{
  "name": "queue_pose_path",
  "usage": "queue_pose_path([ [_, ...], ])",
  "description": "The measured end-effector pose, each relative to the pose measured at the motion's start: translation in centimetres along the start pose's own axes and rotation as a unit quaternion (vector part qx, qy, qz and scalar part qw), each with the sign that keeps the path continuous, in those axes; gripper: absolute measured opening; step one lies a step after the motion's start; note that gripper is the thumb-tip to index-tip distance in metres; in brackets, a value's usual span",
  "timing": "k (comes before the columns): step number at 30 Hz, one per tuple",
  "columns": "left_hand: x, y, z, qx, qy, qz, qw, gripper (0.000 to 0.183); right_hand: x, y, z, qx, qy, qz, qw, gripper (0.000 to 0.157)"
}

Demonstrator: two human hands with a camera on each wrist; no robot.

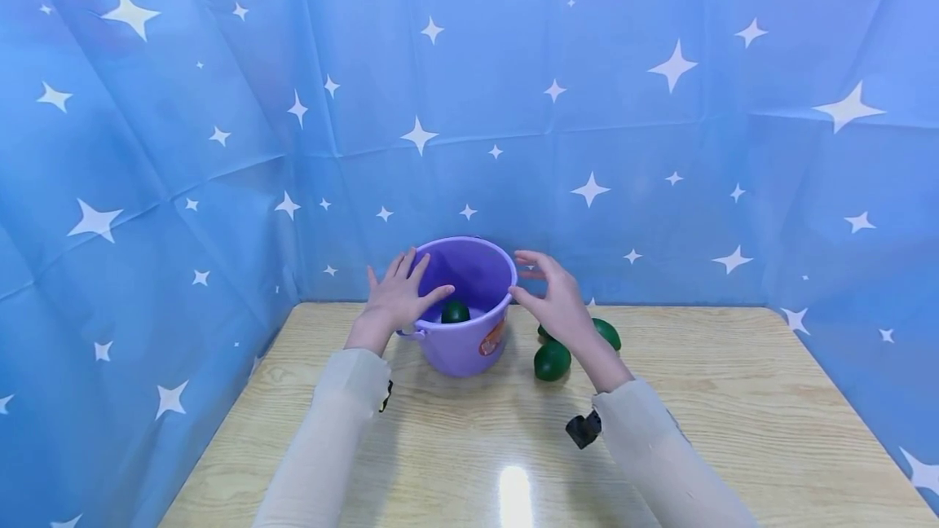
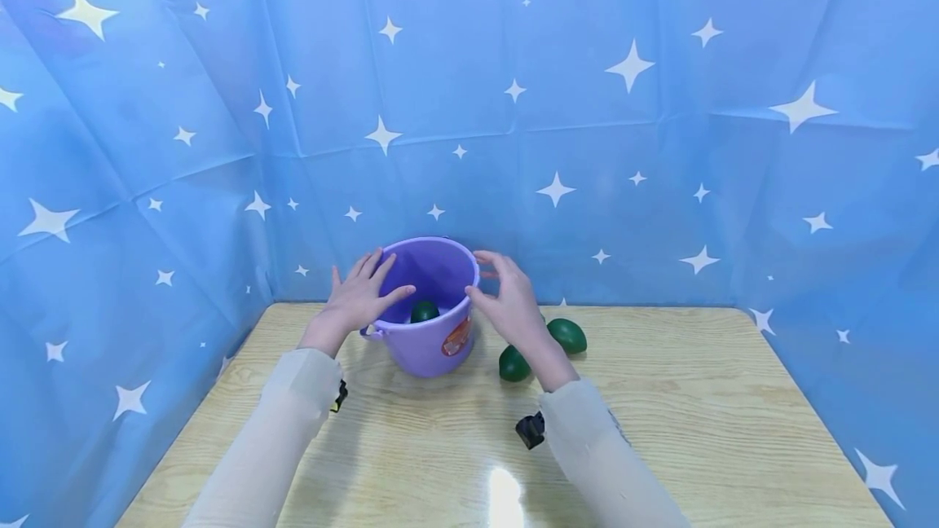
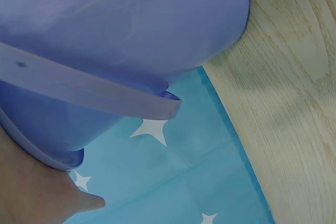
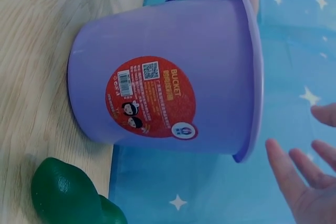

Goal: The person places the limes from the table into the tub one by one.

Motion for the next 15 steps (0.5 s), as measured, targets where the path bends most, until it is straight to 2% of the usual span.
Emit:
queue_pose_path([
  [15,0.0,0.1,0.0,-0.003,0.0,0.0,1.0,0.093,-0.3,1.3,-0.9,-0.022,0.002,0.007,1.0,0.051],
])
Point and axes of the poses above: each hand's wrist, its own x-axis towards the middle knuckle, its own z-axis out of the palm, y = z × x, the point moved 1 cm from there along x, towards the middle knuckle, and after that the axes turned 11 degrees about z, right-handed, at the moved point
